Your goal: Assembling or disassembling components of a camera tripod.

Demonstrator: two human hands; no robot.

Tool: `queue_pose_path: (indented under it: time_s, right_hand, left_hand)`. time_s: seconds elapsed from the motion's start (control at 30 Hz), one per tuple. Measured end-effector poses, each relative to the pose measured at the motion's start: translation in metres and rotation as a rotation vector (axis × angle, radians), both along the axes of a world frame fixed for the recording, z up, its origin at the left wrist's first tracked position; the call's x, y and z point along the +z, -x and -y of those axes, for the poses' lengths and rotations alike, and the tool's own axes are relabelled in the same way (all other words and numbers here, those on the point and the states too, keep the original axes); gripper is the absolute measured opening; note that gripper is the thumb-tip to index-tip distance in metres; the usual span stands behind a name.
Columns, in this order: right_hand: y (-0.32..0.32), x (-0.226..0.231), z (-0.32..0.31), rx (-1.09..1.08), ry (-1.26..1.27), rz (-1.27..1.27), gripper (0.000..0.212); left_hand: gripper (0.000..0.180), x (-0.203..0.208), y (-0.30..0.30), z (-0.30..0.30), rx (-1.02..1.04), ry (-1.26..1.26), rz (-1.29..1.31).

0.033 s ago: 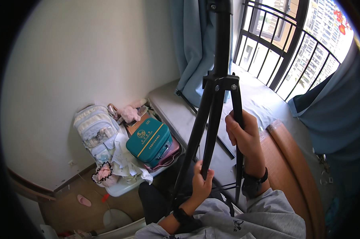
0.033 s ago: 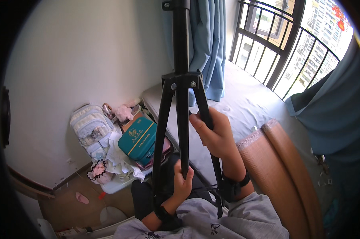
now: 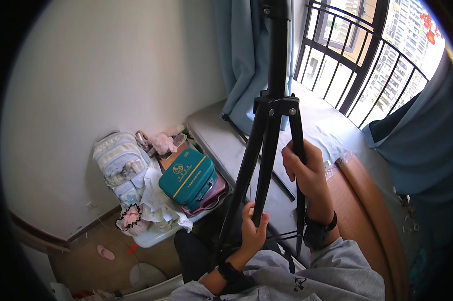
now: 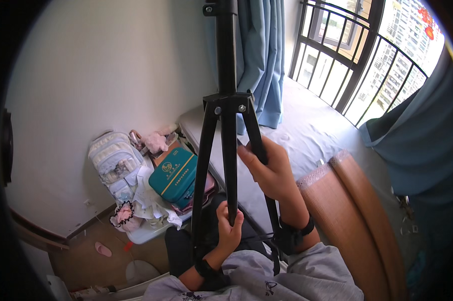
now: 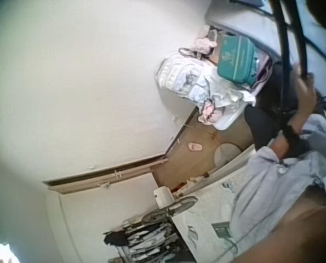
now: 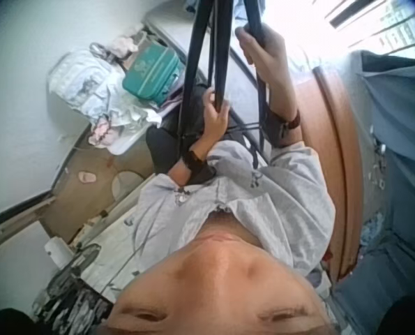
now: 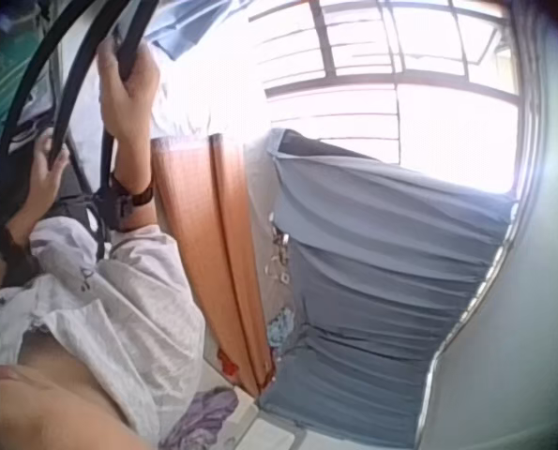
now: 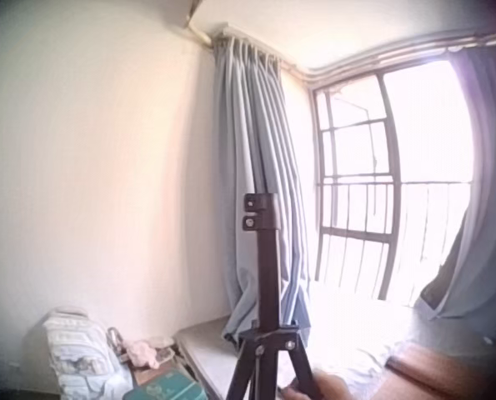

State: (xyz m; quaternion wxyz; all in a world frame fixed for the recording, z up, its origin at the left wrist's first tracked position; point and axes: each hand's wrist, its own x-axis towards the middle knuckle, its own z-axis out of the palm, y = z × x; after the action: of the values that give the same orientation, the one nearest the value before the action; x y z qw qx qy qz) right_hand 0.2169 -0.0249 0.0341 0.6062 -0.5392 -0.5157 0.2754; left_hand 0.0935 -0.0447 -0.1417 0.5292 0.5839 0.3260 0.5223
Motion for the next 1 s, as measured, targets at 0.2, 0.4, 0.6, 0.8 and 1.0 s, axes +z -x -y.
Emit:
queue_pose_path:
  time_s: [0.2,0.4,0.6,0.8,1.0]
  right_hand:
    - [-0.002,0.003,-0.001,0.020,0.004,-0.051,0.019]
    - [-0.011,0.011,-0.001,-0.015,-0.050,-0.002,0.023]
    - [-0.009,0.018,0.001,-0.050,-0.036,0.033,0.024]
    - [-0.006,0.023,0.003,-0.052,-0.048,0.036,0.023]
    - [-0.004,0.024,0.002,-0.104,-0.074,0.038,0.022]
  left_hand:
    - [0.026,0.001,-0.002,-0.013,-0.034,-0.035,-0.037]
    - [0.024,0.012,-0.011,-0.009,0.019,-0.181,-0.285]
    - [0.023,0.017,-0.016,-0.004,-0.006,-0.158,-0.274]
    - [0.023,0.017,-0.017,0.001,-0.018,-0.141,-0.265]
    - [0.022,0.018,-0.018,0.006,-0.056,-0.073,-0.284]
